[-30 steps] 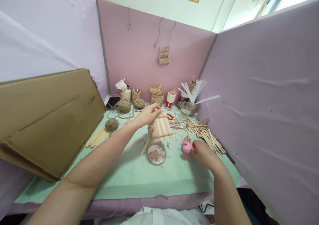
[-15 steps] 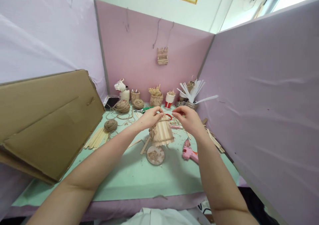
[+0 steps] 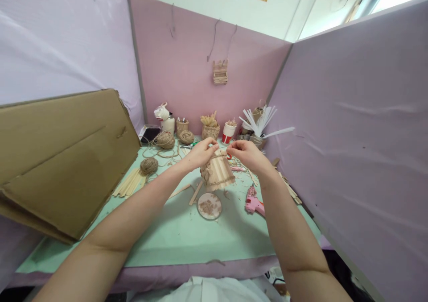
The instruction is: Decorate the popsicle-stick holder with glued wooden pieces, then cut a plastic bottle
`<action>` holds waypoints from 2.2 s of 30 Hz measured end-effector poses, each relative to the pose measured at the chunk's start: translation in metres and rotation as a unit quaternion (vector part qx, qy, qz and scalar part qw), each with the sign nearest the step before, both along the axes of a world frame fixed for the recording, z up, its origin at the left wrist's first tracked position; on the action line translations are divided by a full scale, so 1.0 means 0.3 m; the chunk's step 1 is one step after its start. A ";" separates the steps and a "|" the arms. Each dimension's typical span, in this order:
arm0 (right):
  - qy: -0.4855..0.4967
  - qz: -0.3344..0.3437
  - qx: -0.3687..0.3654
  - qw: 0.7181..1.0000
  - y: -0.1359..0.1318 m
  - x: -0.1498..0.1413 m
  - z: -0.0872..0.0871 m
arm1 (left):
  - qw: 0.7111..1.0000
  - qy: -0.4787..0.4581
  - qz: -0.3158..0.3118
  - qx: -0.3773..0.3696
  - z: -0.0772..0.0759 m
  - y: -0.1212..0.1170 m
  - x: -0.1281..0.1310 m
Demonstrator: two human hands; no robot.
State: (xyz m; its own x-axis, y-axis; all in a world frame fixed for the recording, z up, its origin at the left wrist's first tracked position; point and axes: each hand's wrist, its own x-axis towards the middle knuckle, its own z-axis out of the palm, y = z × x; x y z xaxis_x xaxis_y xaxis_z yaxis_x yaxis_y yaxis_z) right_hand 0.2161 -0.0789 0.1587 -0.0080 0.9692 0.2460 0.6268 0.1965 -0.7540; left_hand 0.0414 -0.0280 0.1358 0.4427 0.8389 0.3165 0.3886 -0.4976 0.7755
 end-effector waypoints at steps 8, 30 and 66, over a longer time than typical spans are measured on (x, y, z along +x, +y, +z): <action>0.011 0.034 -0.055 0.998 0.030 0.023 -0.044 | 1.000 -0.001 -0.002 -0.001 -0.008 0.006 -0.006; -0.046 -0.015 -0.015 0.999 0.000 -0.042 -0.036 | 1.000 -0.004 0.000 -0.025 0.004 -0.010 -0.004; -0.088 -0.023 0.247 0.965 -0.048 -0.051 -0.108 | 0.996 -0.047 -0.003 -0.081 0.039 -0.036 -0.018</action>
